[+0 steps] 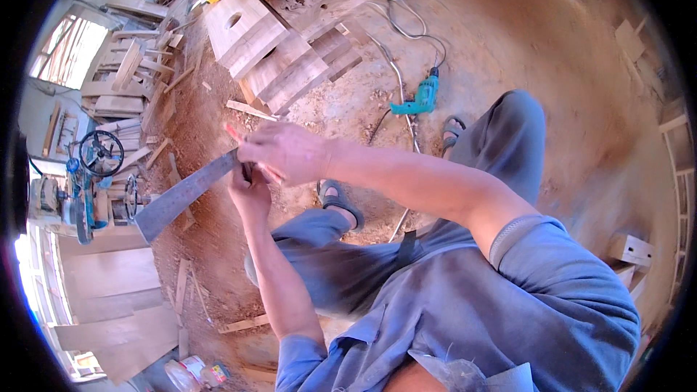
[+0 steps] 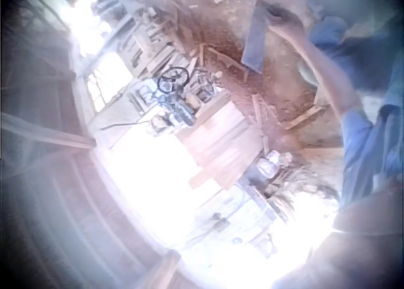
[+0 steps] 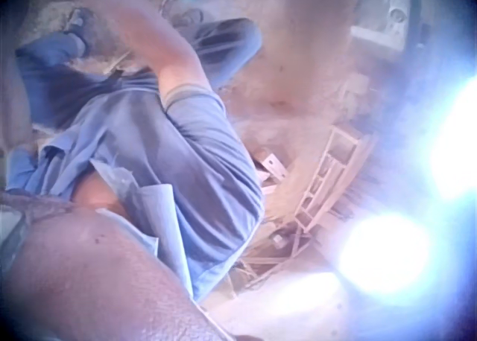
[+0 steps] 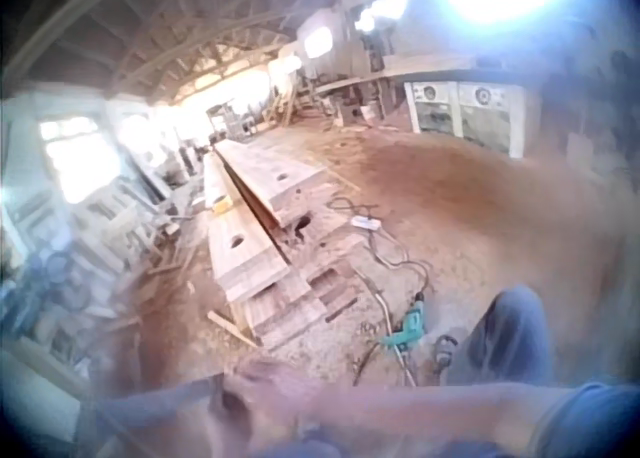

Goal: The person marks a wooden plank with a ruler and pencil, then uses a corded drill to create holes in the plank. The person repositions the plank and continues drilling additional holes.

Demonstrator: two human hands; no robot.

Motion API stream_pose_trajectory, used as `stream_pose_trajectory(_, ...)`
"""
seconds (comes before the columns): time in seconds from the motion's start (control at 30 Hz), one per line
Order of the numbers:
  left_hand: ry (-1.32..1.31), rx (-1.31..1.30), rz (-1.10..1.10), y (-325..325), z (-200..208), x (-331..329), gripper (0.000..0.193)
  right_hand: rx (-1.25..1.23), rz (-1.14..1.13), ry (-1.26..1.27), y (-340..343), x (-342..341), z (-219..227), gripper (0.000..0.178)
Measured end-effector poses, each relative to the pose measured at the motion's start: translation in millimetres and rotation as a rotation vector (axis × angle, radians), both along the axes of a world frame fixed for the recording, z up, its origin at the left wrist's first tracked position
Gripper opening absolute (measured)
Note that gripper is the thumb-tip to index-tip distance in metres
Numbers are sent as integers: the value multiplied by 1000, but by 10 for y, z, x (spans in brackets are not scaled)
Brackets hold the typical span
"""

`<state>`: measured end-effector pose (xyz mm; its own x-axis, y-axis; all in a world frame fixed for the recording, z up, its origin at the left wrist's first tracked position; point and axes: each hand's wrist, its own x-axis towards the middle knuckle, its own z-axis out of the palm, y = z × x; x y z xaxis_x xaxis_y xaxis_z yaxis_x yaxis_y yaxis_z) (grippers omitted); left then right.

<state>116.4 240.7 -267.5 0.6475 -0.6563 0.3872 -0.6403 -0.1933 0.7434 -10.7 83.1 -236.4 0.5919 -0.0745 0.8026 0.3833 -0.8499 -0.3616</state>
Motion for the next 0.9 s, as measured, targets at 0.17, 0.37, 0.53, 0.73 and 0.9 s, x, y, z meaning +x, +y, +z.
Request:
stream_pose_trajectory(0.17,79,154,42,-46,243,-70,18,255,52,29,118,-308,-206,46)
stream_pose_trajectory(0.37,175,163,6,-383,682,-135,19,493,-225,86,315,-1071,-781,31)
stream_pose_trajectory(0.53,-179,252,-12,-736,903,-131,24,570,-238,173,270,-1346,-928,28)
stream_pose_trajectory(0.73,-148,393,-2,-966,1028,-132,31,733,-210,239,207,-1459,-944,26)
stream_pose_trajectory(0.9,-159,411,30,-1046,1066,-176,32,740,-219,226,214,-1514,-925,24)
